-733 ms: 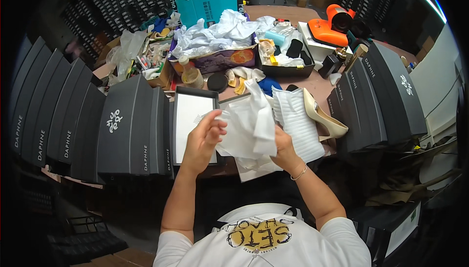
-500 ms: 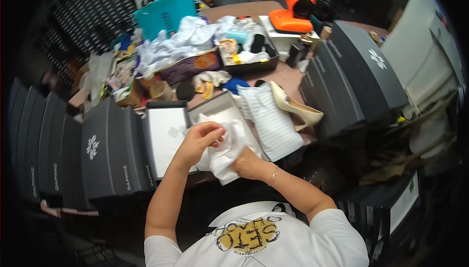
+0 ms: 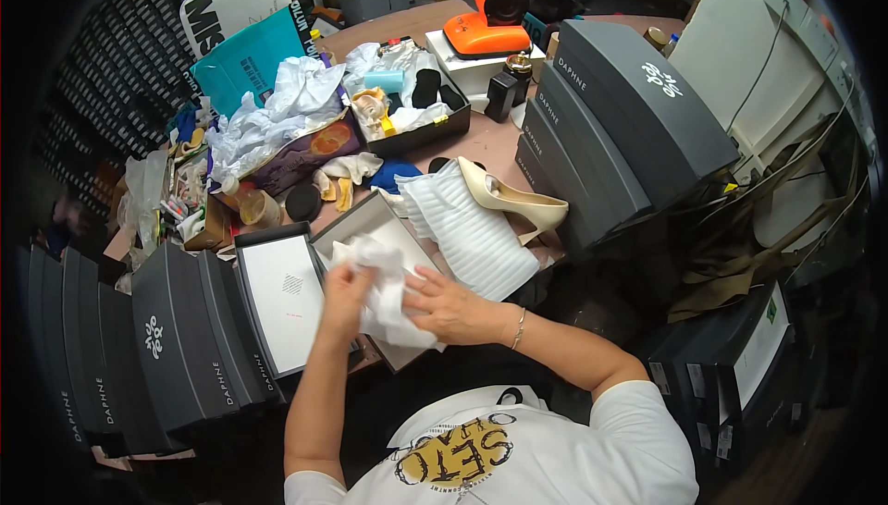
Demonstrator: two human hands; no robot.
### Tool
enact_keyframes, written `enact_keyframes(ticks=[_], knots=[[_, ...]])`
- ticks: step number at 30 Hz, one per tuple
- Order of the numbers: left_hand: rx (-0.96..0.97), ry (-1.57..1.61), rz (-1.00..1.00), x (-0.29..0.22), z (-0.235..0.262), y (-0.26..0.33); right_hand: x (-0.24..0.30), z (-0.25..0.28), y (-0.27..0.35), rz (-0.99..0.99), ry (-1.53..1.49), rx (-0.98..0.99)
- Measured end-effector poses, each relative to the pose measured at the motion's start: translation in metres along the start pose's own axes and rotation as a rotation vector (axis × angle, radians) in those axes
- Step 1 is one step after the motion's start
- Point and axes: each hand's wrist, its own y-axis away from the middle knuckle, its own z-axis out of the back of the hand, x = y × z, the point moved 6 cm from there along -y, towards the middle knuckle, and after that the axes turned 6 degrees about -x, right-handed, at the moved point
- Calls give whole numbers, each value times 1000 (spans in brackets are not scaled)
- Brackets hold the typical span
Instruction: Inspecting and packing high-heeled shoes into boxes with tissue paper and foam.
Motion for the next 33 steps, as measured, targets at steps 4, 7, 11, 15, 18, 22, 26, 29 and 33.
enact_keyframes(ticks=[4,7,11,15,18,22,26,29,33], knots=[[-545,-414,-776,-159,58,20,-114,60,49,-602,150,-50],[-432,-857,-711,-164,19,23,-195,63,136,-1005,495,454],[-189,-778,-333,-55,33,-13,-187,43,118,-843,133,558],[-231,-736,-350,-14,43,-19,-182,31,126,-840,-144,435],[-395,-606,-474,-39,47,-19,-176,64,131,-767,-119,134],[-478,-569,-297,-64,62,-19,-100,123,97,-1003,-1019,-397],[-388,-175,-468,-71,47,-38,-30,115,87,-895,-1567,-300],[-412,-120,-547,-96,18,-5,6,86,71,-935,-1641,-119],[-357,-348,-668,-76,12,65,-1,39,45,-999,-1515,-168]])
